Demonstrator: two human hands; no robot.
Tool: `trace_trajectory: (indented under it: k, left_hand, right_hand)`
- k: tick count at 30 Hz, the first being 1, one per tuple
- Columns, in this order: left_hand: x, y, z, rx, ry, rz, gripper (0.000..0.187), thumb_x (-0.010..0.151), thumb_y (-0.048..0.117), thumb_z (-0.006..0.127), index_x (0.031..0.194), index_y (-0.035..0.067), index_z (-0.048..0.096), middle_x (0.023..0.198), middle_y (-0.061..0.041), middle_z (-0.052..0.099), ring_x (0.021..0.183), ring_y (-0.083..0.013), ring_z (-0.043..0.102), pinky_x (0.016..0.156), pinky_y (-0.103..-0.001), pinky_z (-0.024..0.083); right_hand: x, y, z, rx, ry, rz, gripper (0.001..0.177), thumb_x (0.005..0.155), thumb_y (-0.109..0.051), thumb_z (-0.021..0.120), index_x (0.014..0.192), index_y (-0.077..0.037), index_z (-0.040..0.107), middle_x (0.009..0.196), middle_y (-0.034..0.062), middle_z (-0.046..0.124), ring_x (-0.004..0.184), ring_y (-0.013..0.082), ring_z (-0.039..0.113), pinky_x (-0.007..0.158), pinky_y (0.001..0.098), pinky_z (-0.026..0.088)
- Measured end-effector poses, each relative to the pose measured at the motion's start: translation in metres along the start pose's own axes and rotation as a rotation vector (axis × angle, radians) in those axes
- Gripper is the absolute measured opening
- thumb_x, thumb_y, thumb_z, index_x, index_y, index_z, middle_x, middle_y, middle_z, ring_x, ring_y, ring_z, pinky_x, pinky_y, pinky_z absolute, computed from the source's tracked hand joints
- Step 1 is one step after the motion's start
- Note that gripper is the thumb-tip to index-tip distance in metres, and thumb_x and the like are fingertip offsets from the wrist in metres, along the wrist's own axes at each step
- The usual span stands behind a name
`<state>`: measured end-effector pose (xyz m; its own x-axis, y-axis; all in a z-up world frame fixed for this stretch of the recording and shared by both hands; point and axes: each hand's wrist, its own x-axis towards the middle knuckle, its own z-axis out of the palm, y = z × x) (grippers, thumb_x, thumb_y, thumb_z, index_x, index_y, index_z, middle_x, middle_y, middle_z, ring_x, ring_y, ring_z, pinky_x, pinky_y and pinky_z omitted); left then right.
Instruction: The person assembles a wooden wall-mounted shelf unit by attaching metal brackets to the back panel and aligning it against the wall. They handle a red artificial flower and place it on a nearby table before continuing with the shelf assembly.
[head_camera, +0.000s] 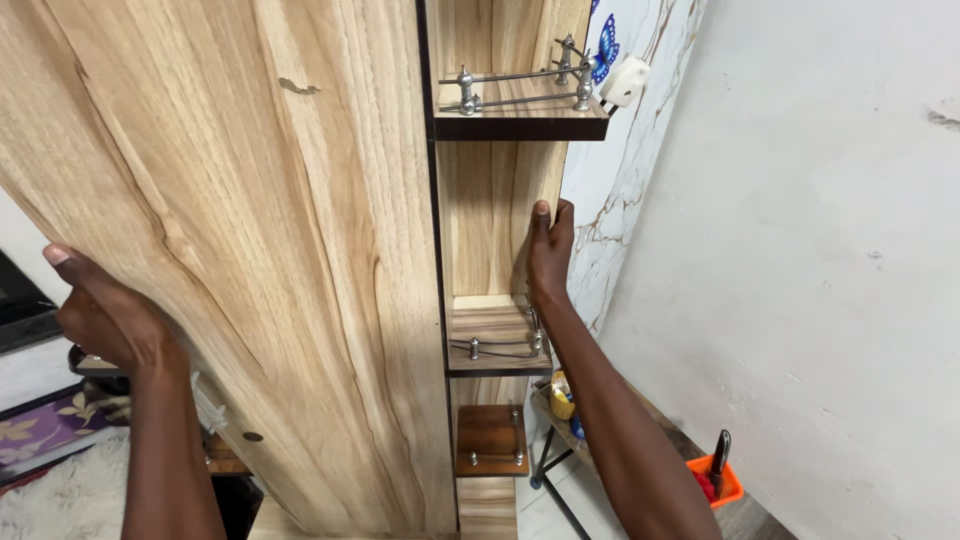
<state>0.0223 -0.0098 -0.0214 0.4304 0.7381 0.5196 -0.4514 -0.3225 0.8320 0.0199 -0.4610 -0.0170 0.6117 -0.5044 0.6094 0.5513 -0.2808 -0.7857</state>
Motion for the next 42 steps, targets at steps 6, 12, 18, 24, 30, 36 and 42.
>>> trace_trajectory:
  k: [6,12,18,24,30,36,42]
  left_hand:
    - [0.004,-0.005,0.004,0.185,0.068,-0.187,0.075,0.109,0.074,0.039,0.069,0.012,0.032,0.065,0.001,0.04,0.064,-0.0168,0.038,0.065,-0.041,0.042]
    - [0.001,-0.014,0.001,0.068,0.018,-0.038,0.062,0.109,0.077,0.038,0.084,0.024,0.059,0.086,0.008,0.068,0.078,-0.0089,0.068,0.073,-0.036,0.058]
    - [0.011,-0.035,0.006,0.142,0.108,0.047,0.07,0.11,0.072,0.041,0.075,0.011,0.045,0.073,0.0,0.053,0.068,-0.0147,0.047,0.064,-0.04,0.045]
    - [0.01,-0.025,-0.002,0.147,0.083,-0.017,0.072,0.11,0.07,0.038,0.068,0.011,0.038,0.066,0.002,0.041,0.063,-0.0138,0.038,0.06,-0.039,0.036]
    - [0.009,-0.013,-0.011,0.15,0.095,-0.084,0.078,0.111,0.074,0.041,0.064,0.013,0.029,0.062,0.001,0.031,0.06,-0.0165,0.032,0.059,-0.042,0.031]
    - [0.007,-0.002,-0.015,0.196,0.042,-0.156,0.078,0.112,0.075,0.042,0.067,0.013,0.029,0.065,0.0,0.031,0.063,-0.019,0.028,0.061,-0.043,0.026]
    - [-0.001,0.004,-0.012,-0.004,-0.017,0.035,0.058,0.11,0.072,0.043,0.089,0.021,0.063,0.087,0.008,0.065,0.082,-0.0094,0.06,0.073,-0.037,0.052]
  right_hand:
    - [0.003,0.01,-0.001,0.021,-0.001,0.144,0.058,0.099,-0.068,0.047,0.096,-0.01,0.046,0.077,-0.003,0.033,0.07,0.012,0.031,0.066,0.0323,0.037]
    - [0.004,0.016,-0.003,0.047,0.001,0.145,0.058,0.1,-0.07,0.044,0.09,-0.012,0.043,0.076,-0.0037,0.032,0.069,0.0113,0.03,0.063,0.032,0.035]
    - [0.011,0.031,0.014,0.108,-0.014,0.127,0.052,0.102,-0.064,0.045,0.088,-0.014,0.04,0.075,-0.0044,0.031,0.067,0.0107,0.029,0.061,0.0302,0.035]
    - [0.017,0.038,0.025,0.165,-0.044,0.12,0.047,0.107,-0.054,0.047,0.087,-0.013,0.038,0.076,-0.004,0.028,0.069,0.0106,0.024,0.062,0.0298,0.031]
    - [0.022,0.042,0.033,0.148,-0.069,0.166,0.049,0.104,-0.059,0.047,0.087,-0.014,0.04,0.074,-0.0047,0.028,0.068,0.0105,0.024,0.061,0.0297,0.031]
    - [0.019,0.042,0.032,0.114,-0.08,0.155,0.052,0.101,-0.064,0.045,0.092,-0.013,0.047,0.076,-0.0038,0.036,0.07,0.0109,0.032,0.064,0.0306,0.037]
    - [0.019,0.044,0.035,0.098,-0.058,0.083,0.051,0.103,-0.06,0.046,0.097,-0.009,0.051,0.082,0.0,0.045,0.078,0.0126,0.039,0.075,0.0318,0.041]
